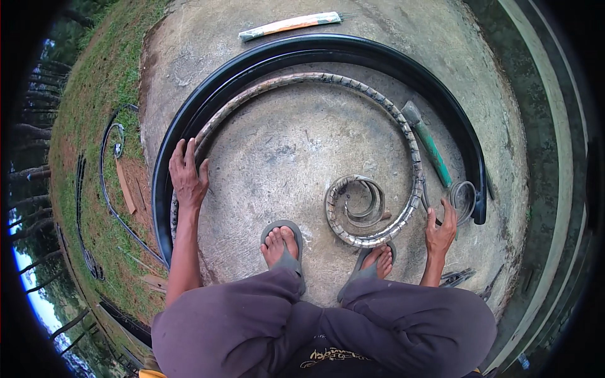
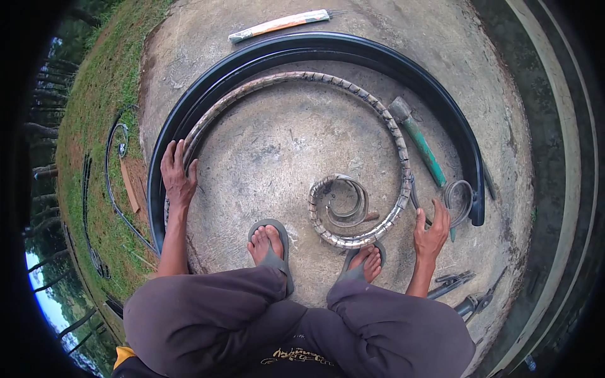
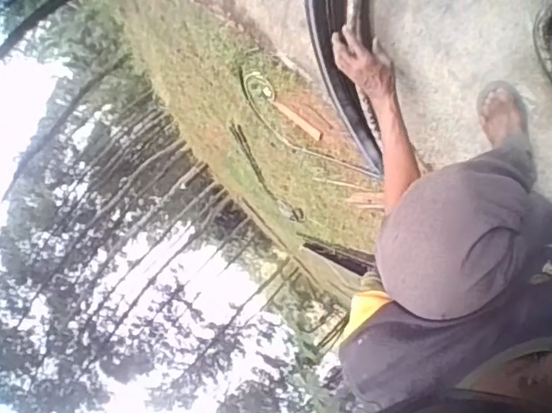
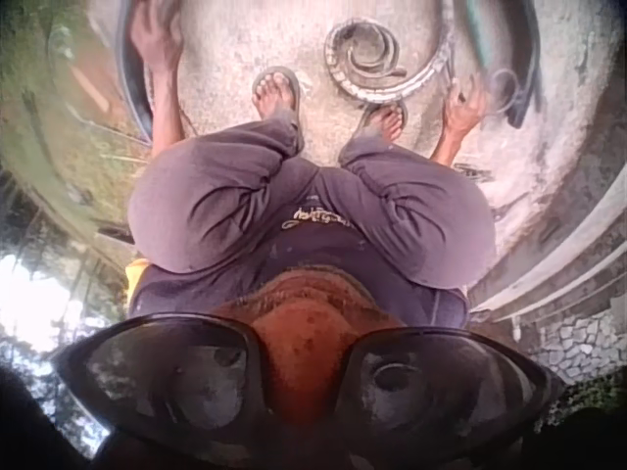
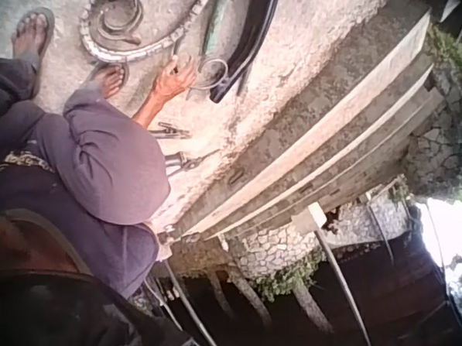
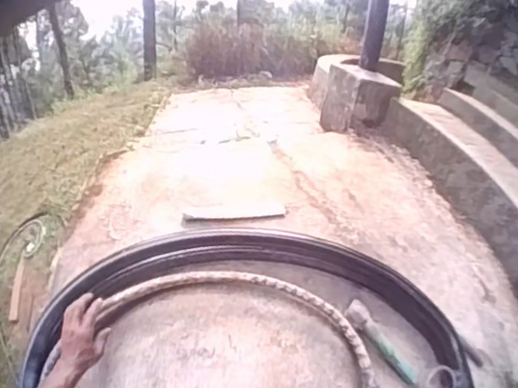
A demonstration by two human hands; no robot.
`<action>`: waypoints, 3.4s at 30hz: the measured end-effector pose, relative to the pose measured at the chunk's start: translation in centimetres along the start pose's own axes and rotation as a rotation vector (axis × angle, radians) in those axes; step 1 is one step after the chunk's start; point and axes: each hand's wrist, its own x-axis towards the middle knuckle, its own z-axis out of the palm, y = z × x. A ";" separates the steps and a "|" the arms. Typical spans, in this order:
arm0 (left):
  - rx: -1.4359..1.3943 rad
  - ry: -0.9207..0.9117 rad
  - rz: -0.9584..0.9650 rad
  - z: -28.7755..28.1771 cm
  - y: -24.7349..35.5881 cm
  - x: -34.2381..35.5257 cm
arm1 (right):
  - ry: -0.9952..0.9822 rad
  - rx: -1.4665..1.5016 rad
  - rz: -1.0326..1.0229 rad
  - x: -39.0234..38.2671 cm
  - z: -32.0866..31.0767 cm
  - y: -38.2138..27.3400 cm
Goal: The person welds sections of a decorative metal scroll by hand using a welding tool, positioning the metal pieces together and applying the weld at several points.
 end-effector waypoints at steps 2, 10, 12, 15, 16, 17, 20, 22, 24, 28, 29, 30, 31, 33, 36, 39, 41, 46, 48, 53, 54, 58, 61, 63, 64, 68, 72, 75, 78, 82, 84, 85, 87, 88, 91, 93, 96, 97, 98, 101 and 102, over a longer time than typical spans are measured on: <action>0.058 0.011 -0.026 -2.6 -0.9 -1.6 | -0.050 -0.021 -0.060 0.0 -0.8 0.4; -0.115 -0.147 -0.459 -8.6 -7.5 -15.0 | -0.329 -0.156 -0.109 -0.8 -1.5 3.0; -0.207 -0.180 -0.519 -9.8 -8.4 -18.6 | -0.295 -0.132 -0.141 -0.5 -1.3 3.1; -0.383 -0.221 -0.621 -9.9 -7.7 -21.8 | -0.314 -0.127 -0.127 -0.3 -1.7 3.7; -0.423 -0.217 -0.678 -11.2 -7.7 -22.9 | -0.322 -0.109 -0.143 -0.1 -1.2 3.2; -0.407 -0.211 -0.687 -11.6 -8.0 -24.0 | -0.328 -0.093 -0.127 0.0 -0.9 2.8; -0.185 -0.229 -0.747 -10.7 -8.1 -24.7 | -0.334 -0.103 -0.103 0.0 -0.6 3.2; -0.250 -0.264 -0.977 -10.2 -7.5 -23.5 | -0.349 -0.138 -0.089 0.0 -0.9 3.4; -0.210 -0.253 -1.000 -10.3 -6.7 -22.8 | -0.371 -0.158 -0.083 0.2 -1.0 3.3; -0.132 -0.235 -0.971 -10.3 -8.0 -24.0 | -0.373 -0.153 -0.108 0.1 -0.7 3.4; -0.134 -0.244 -0.968 -10.2 -8.4 -24.5 | -0.377 -0.159 -0.102 0.1 -0.7 3.6; -0.111 -0.244 -0.953 -10.1 -8.8 -24.8 | -0.381 -0.151 -0.111 0.1 -0.7 3.7; -0.089 -0.243 -0.937 -9.9 -9.2 -25.2 | -0.385 -0.143 -0.120 0.0 -0.7 3.8; -0.087 -0.252 -0.965 -9.7 -8.9 -24.8 | -0.374 -0.144 -0.128 0.1 -0.7 3.7; -0.081 -0.246 -0.974 -9.9 -8.9 -24.8 | -0.360 -0.135 -0.148 0.1 -0.6 3.7; -0.089 -0.235 -0.946 -9.7 -8.7 -24.4 | -0.367 -0.155 -0.139 0.0 -0.8 3.7; -0.100 -0.235 -0.933 -9.2 -9.0 -24.6 | -0.373 -0.182 -0.119 0.0 -1.2 3.6; -0.138 -0.298 -0.965 -10.5 -8.5 -23.6 | -0.360 -0.123 -0.167 0.2 -0.4 4.0; -0.141 -0.289 -0.951 -10.3 -8.3 -23.4 | -0.358 -0.122 -0.162 0.3 -0.6 3.9; -0.090 -0.280 -0.901 -10.3 -8.5 -23.6 | -0.370 -0.140 -0.145 0.6 -0.8 3.4; -0.043 -0.293 -0.911 -10.4 -8.6 -23.7 | -0.367 -0.132 -0.150 0.5 -0.7 3.4; -0.035 -0.345 -0.976 -10.8 -9.6 -24.2 | -0.356 -0.114 -0.138 0.2 -0.4 3.3; -0.007 -0.402 -0.973 -11.1 -10.2 -24.4 | -0.333 -0.093 -0.157 0.2 -0.2 3.1; -0.049 -0.430 -0.968 -10.1 -9.6 -23.5 | -0.336 -0.122 -0.132 -0.2 -0.7 3.8; -0.074 -0.445 -0.988 -9.9 -9.6 -23.1 | -0.347 -0.135 -0.130 -0.2 -0.7 4.1; 0.054 -0.542 -0.995 -10.2 -12.6 -25.5 | -0.370 -0.145 -0.151 0.4 -0.5 3.5; 0.074 -0.547 -0.976 -9.4 -12.4 -24.6 | -0.345 -0.110 -0.174 0.7 -0.3 3.7; 0.069 -0.560 -0.962 -8.6 -12.4 -24.1 | -0.346 -0.099 -0.187 0.7 -0.2 3.8; 0.060 -0.555 -0.961 -8.1 -12.4 -24.0 | -0.340 -0.131 -0.185 0.3 -0.5 4.0; 0.057 -0.543 -0.962 -8.3 -12.3 -23.8 | -0.353 -0.108 -0.173 0.3 -0.2 3.8; 0.048 -0.539 -0.956 -8.1 -12.2 -23.6 | -0.370 -0.139 -0.154 0.2 -0.1 3.8; 0.041 -0.542 -0.947 -7.9 -12.0 -23.4 | -0.369 -0.136 -0.155 0.2 -0.2 3.8; 0.031 -0.529 -0.945 -7.9 -11.5 -23.2 | -0.353 -0.138 -0.164 0.2 -0.2 3.8; 0.027 -0.525 -0.938 -8.0 -11.4 -23.0 | -0.351 -0.131 -0.166 0.1 -0.2 3.7; -0.008 -0.505 -0.909 -8.5 -11.0 -22.6 | -0.363 -0.132 -0.127 0.2 -0.2 3.3; -0.073 -0.473 -0.858 -9.0 -10.5 -22.0 | -0.363 -0.116 -0.104 0.1 -0.2 3.2; -0.231 -0.379 -0.714 -9.4 -9.3 -19.7 | -0.311 -0.127 -0.076 -0.3 0.1 3.1; -0.294 -0.342 -0.655 -9.7 -8.7 -18.4 | -0.312 -0.122 -0.047 -0.4 0.2 2.8; -0.312 -0.302 -0.561 -9.6 -7.7 -16.4 | -0.317 -0.108 -0.048 -0.4 0.4 2.4; -0.173 -0.225 -0.228 -9.4 -3.0 -9.0 | -0.288 -0.069 -0.010 -0.5 0.3 1.1; -0.150 -0.204 -0.093 -8.7 -2.0 -6.7 | -0.223 -0.053 -0.039 -0.3 0.2 0.6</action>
